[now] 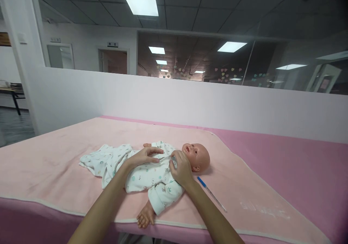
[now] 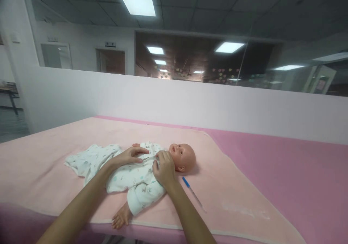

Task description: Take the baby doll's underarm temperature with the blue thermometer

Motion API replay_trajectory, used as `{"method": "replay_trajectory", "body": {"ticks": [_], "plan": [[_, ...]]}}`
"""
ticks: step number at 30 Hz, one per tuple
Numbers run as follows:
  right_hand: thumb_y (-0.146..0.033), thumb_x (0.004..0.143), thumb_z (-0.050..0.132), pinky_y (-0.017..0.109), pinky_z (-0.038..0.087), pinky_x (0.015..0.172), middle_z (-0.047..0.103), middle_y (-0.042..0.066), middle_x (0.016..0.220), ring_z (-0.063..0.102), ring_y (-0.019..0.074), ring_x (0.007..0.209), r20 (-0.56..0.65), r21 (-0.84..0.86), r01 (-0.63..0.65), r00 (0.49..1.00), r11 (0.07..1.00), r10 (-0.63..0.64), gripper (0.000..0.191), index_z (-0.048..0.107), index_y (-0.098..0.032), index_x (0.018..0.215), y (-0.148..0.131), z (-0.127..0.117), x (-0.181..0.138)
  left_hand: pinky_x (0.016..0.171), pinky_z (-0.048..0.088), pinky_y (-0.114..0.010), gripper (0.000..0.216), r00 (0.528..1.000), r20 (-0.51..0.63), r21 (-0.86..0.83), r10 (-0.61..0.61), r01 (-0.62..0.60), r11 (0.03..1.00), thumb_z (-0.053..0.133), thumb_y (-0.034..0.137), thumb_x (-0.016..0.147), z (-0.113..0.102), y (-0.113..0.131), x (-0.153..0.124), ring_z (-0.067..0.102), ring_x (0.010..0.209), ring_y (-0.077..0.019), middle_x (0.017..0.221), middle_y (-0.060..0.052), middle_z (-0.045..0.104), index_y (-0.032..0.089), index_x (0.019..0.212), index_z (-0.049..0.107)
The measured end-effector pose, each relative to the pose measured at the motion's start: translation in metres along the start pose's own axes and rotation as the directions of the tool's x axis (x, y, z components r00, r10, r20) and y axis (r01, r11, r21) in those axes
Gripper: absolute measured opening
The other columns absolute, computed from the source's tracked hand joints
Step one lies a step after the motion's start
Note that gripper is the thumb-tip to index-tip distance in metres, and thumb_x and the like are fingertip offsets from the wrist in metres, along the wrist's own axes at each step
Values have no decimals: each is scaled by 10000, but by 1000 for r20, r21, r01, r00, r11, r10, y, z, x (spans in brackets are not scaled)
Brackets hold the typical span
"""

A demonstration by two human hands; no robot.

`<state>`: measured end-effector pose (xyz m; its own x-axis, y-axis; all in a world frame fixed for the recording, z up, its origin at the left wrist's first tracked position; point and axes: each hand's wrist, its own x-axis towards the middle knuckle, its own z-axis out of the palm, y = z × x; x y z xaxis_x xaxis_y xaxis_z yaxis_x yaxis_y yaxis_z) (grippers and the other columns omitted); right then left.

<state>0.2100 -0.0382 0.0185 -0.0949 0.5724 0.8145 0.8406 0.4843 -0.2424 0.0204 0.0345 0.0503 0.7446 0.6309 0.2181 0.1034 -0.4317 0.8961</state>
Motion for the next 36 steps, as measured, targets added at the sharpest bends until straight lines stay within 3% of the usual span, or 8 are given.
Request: {"method": "replay_trajectory", "body": {"ticks": [4, 7, 12, 16, 22, 31, 36], "plan": [[-162, 720, 470, 330, 353, 786, 546, 62, 925, 463, 194, 863, 81, 38, 131, 988, 991, -134, 171, 523, -184, 882, -9, 4, 11, 900, 369, -289, 471, 995, -54, 171, 80, -70, 983, 710, 275, 589, 10, 2, -7, 500, 1021, -196, 1053, -45, 581, 197, 1038, 591], [-130, 717, 452, 311, 353, 756, 545, 48, 823, 465, 176, 812, 135, 51, 195, 970, 979, -200, 101, 519, -183, 770, -14, 13, 21, 766, 413, -262, 335, 977, -181, 224, 116, -74, 972, 660, 267, 631, 17, 1, -7, 544, 846, -166, 874, -29, 615, 170, 951, 627], [-122, 700, 446, 288, 337, 681, 517, 25, 703, 446, 158, 713, 119, 29, 141, 983, 990, -143, 69, 483, -179, 696, -13, 26, 23, 636, 388, -236, 143, 935, -334, 261, 120, -31, 965, 564, 234, 686, 17, -5, -5, 512, 685, -126, 735, -26, 605, 138, 756, 644], [-127, 668, 458, 288, 330, 684, 522, 25, 715, 447, 162, 722, 86, 20, 105, 991, 994, -107, 80, 485, -178, 724, -12, 26, 18, 624, 365, -225, 201, 942, -293, 315, 160, -63, 947, 600, 284, 665, 18, -5, -5, 477, 692, -121, 751, -15, 568, 158, 818, 634], [-131, 691, 438, 284, 327, 658, 510, 28, 699, 440, 166, 701, 68, -3, 77, 995, 997, -77, 59, 460, -186, 694, -13, 25, 16, 505, 277, -211, 268, 961, -264, 325, 85, 5, 946, 581, 391, 685, 18, -2, -7, 327, 534, -73, 635, 30, 434, 161, 809, 640], [-159, 776, 417, 278, 335, 671, 532, 31, 735, 457, 162, 724, 55, 29, 56, 997, 998, -57, 80, 484, -182, 740, -14, 23, 15, 478, 238, -210, 369, 964, -266, 166, 14, 31, 986, 579, 468, 675, 19, 0, -7, 300, 520, -69, 552, 49, 334, 128, 800, 648], [-162, 795, 415, 280, 339, 689, 543, 29, 753, 466, 162, 746, 46, 32, 64, 997, 997, -66, 90, 492, -184, 755, -14, 23, 15, 487, 223, -220, 366, 964, -265, 171, 31, 15, 985, 593, 469, 664, 19, 4, -8, 279, 523, -73, 542, 54, 310, 137, 805, 654]]}}
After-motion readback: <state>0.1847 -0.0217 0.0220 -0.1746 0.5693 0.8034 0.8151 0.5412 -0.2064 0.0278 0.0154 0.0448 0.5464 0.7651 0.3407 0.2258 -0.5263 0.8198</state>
